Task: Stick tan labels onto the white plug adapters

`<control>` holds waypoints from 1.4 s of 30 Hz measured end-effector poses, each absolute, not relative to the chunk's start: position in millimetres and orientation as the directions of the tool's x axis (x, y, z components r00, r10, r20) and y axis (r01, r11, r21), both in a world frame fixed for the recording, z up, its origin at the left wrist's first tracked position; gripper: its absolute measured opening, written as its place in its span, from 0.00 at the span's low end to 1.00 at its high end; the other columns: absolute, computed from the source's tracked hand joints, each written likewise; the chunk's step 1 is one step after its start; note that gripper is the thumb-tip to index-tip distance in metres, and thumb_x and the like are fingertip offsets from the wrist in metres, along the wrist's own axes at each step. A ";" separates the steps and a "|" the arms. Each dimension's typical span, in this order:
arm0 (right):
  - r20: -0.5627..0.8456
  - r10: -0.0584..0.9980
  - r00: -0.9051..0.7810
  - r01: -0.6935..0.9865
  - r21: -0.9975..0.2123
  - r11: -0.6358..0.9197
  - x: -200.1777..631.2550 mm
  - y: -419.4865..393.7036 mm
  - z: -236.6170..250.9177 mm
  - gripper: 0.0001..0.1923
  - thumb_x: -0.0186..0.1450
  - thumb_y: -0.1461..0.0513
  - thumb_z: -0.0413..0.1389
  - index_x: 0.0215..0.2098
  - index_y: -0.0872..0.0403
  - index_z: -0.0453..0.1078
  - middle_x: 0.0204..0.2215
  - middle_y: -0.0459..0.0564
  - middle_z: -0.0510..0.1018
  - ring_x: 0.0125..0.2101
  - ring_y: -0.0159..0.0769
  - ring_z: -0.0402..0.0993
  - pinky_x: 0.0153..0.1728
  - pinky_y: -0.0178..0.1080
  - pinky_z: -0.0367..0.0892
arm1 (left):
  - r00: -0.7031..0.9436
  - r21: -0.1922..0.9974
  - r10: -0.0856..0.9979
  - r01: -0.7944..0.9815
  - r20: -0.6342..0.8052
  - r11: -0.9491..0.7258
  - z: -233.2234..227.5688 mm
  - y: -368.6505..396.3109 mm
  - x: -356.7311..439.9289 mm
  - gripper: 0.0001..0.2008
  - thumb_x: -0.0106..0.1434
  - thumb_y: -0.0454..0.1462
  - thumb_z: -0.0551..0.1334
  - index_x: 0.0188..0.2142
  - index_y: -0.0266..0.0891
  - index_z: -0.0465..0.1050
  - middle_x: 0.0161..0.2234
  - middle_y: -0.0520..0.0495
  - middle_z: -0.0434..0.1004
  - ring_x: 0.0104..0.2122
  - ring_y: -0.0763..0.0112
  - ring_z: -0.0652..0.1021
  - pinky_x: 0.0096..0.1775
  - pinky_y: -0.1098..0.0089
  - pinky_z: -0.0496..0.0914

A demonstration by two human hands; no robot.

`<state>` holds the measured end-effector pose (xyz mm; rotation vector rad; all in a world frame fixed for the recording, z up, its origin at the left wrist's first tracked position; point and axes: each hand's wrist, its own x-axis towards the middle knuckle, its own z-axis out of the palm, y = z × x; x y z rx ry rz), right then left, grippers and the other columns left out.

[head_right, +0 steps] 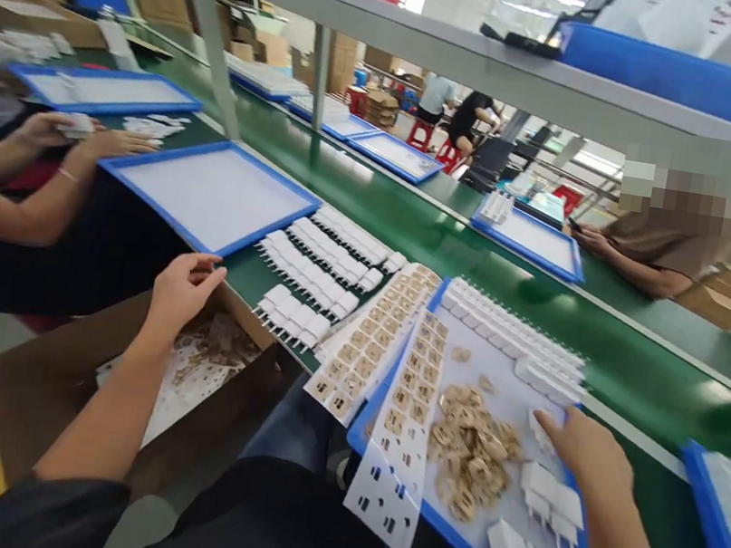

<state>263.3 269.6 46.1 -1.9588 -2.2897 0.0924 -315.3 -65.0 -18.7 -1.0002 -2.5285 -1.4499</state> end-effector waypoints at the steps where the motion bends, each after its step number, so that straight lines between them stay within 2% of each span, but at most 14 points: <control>1: 0.067 0.987 -0.145 0.975 -0.160 0.154 266.0 274.3 44.1 0.20 0.46 0.46 0.65 0.17 0.44 0.59 0.16 0.57 0.73 0.24 0.66 0.77 0.29 0.62 0.68 | -0.808 0.687 0.445 0.574 0.387 0.444 -17.4 -65.5 -335.1 0.20 0.66 0.47 0.60 0.52 0.37 0.73 0.52 0.37 0.74 0.52 0.52 0.75 0.56 0.54 0.71; 3: 0.156 0.965 -0.213 0.936 -0.252 0.247 269.0 279.0 42.2 0.17 0.46 0.46 0.65 0.21 0.43 0.65 0.19 0.56 0.76 0.19 0.59 0.74 0.24 0.58 0.66 | -0.806 0.558 0.426 0.592 0.411 0.582 -18.0 -62.2 -368.2 0.21 0.65 0.46 0.62 0.53 0.36 0.72 0.59 0.33 0.69 0.61 0.45 0.66 0.62 0.48 0.63; 5: 0.240 0.923 -0.300 0.873 -0.321 0.367 266.8 275.4 42.7 0.14 0.47 0.46 0.66 0.24 0.42 0.70 0.20 0.56 0.77 0.15 0.52 0.72 0.20 0.52 0.63 | -0.776 0.457 0.511 0.631 0.370 0.627 -22.4 -52.0 -388.4 0.21 0.64 0.45 0.63 0.52 0.37 0.72 0.63 0.32 0.65 0.65 0.43 0.60 0.63 0.47 0.58; 8: 0.227 0.917 -0.329 0.851 -0.350 0.392 254.2 257.8 45.7 0.13 0.51 0.46 0.63 0.28 0.43 0.74 0.24 0.57 0.81 0.19 0.54 0.77 0.20 0.51 0.65 | -0.732 0.415 0.614 0.678 0.296 0.607 -32.0 -31.4 -396.1 0.15 0.63 0.42 0.64 0.47 0.37 0.74 0.57 0.33 0.71 0.61 0.44 0.63 0.59 0.50 0.62; 11: 0.108 0.940 -0.325 0.869 -0.358 0.341 237.8 235.6 50.2 0.18 0.53 0.44 0.60 0.34 0.46 0.77 0.31 0.57 0.85 0.27 0.57 0.82 0.24 0.52 0.70 | -0.727 0.440 0.607 0.681 0.319 0.585 -35.7 -17.1 -394.2 0.08 0.64 0.39 0.62 0.40 0.37 0.73 0.47 0.34 0.77 0.54 0.47 0.69 0.51 0.55 0.68; 13: 0.075 0.938 -0.338 0.874 -0.345 0.342 227.3 220.8 55.0 0.24 0.53 0.42 0.59 0.38 0.48 0.78 0.33 0.57 0.85 0.29 0.56 0.82 0.25 0.50 0.72 | -0.732 0.462 0.572 0.679 0.370 0.570 -31.0 -13.3 -396.6 0.06 0.65 0.39 0.60 0.37 0.38 0.71 0.45 0.34 0.77 0.53 0.48 0.70 0.49 0.57 0.69; 17: 0.094 0.911 -0.402 0.837 -0.365 0.407 197.3 191.1 69.5 0.30 0.59 0.40 0.54 0.46 0.52 0.79 0.33 0.57 0.85 0.29 0.50 0.82 0.31 0.49 0.76 | -0.748 0.515 0.457 0.664 0.482 0.543 -6.8 -15.4 -408.5 0.06 0.65 0.39 0.60 0.35 0.39 0.68 0.43 0.35 0.77 0.52 0.50 0.71 0.54 0.56 0.67; 21: 0.133 0.814 -0.566 0.644 -0.545 0.537 137.6 165.3 83.1 0.27 0.64 0.42 0.54 0.49 0.52 0.77 0.43 0.58 0.84 0.39 0.48 0.82 0.38 0.47 0.79 | -0.751 0.581 0.308 0.652 0.585 0.487 19.1 -29.8 -396.8 0.07 0.66 0.40 0.60 0.36 0.39 0.67 0.44 0.36 0.78 0.52 0.51 0.73 0.54 0.56 0.68; 24: 0.131 0.711 -0.690 0.439 -0.706 0.556 78.7 147.7 91.3 0.27 0.65 0.44 0.55 0.53 0.51 0.75 0.48 0.58 0.83 0.46 0.49 0.80 0.43 0.48 0.79 | -0.696 0.635 0.164 0.710 0.699 0.304 32.1 -49.1 -352.7 0.08 0.65 0.41 0.64 0.35 0.40 0.69 0.40 0.41 0.79 0.48 0.55 0.75 0.50 0.58 0.70; 28: 0.087 0.628 -0.773 0.205 -0.903 0.377 9.6 115.3 105.6 0.35 0.62 0.45 0.61 0.64 0.49 0.65 0.53 0.58 0.79 0.52 0.48 0.77 0.49 0.52 0.76 | -0.572 0.564 0.079 0.819 0.816 0.103 40.6 -73.4 -255.8 0.07 0.65 0.39 0.66 0.34 0.40 0.70 0.36 0.44 0.78 0.46 0.59 0.77 0.49 0.60 0.72; 32: -0.020 0.638 -0.770 0.026 -1.000 0.001 -17.7 77.3 118.8 0.41 0.58 0.45 0.64 0.65 0.48 0.60 0.52 0.56 0.79 0.50 0.47 0.77 0.48 0.51 0.75 | -0.410 0.421 0.151 0.906 0.900 -0.049 35.4 -85.8 -157.1 0.09 0.62 0.30 0.68 0.38 0.40 0.70 0.35 0.47 0.77 0.46 0.60 0.77 0.52 0.56 0.71; 37: -0.011 0.827 -0.562 -0.198 -0.969 -0.148 24.5 50.6 119.9 0.31 0.52 0.53 0.69 0.53 0.49 0.70 0.39 0.47 0.81 0.43 0.43 0.77 0.45 0.43 0.75 | -0.185 0.293 0.339 0.908 0.922 -0.300 21.1 -86.2 -82.0 0.12 0.62 0.24 0.64 0.42 0.39 0.70 0.39 0.45 0.78 0.45 0.62 0.78 0.53 0.56 0.71; 40: -0.064 0.912 -0.405 -0.220 -0.961 -0.165 79.9 45.2 117.3 0.29 0.50 0.58 0.66 0.51 0.50 0.71 0.36 0.46 0.82 0.39 0.42 0.78 0.42 0.43 0.74 | 0.054 0.201 0.450 0.842 0.891 -0.500 16.0 -84.1 -59.0 0.10 0.66 0.26 0.61 0.47 0.34 0.72 0.45 0.39 0.78 0.52 0.58 0.76 0.54 0.57 0.72; 42: -0.095 0.950 -0.299 -0.237 -0.957 -0.170 123.9 40.7 115.4 0.29 0.49 0.59 0.65 0.50 0.51 0.73 0.35 0.48 0.83 0.38 0.44 0.79 0.41 0.45 0.75 | 0.204 0.132 0.442 0.774 0.873 -0.619 13.1 -83.1 -49.4 0.10 0.68 0.28 0.60 0.48 0.33 0.73 0.51 0.35 0.75 0.59 0.54 0.73 0.54 0.57 0.73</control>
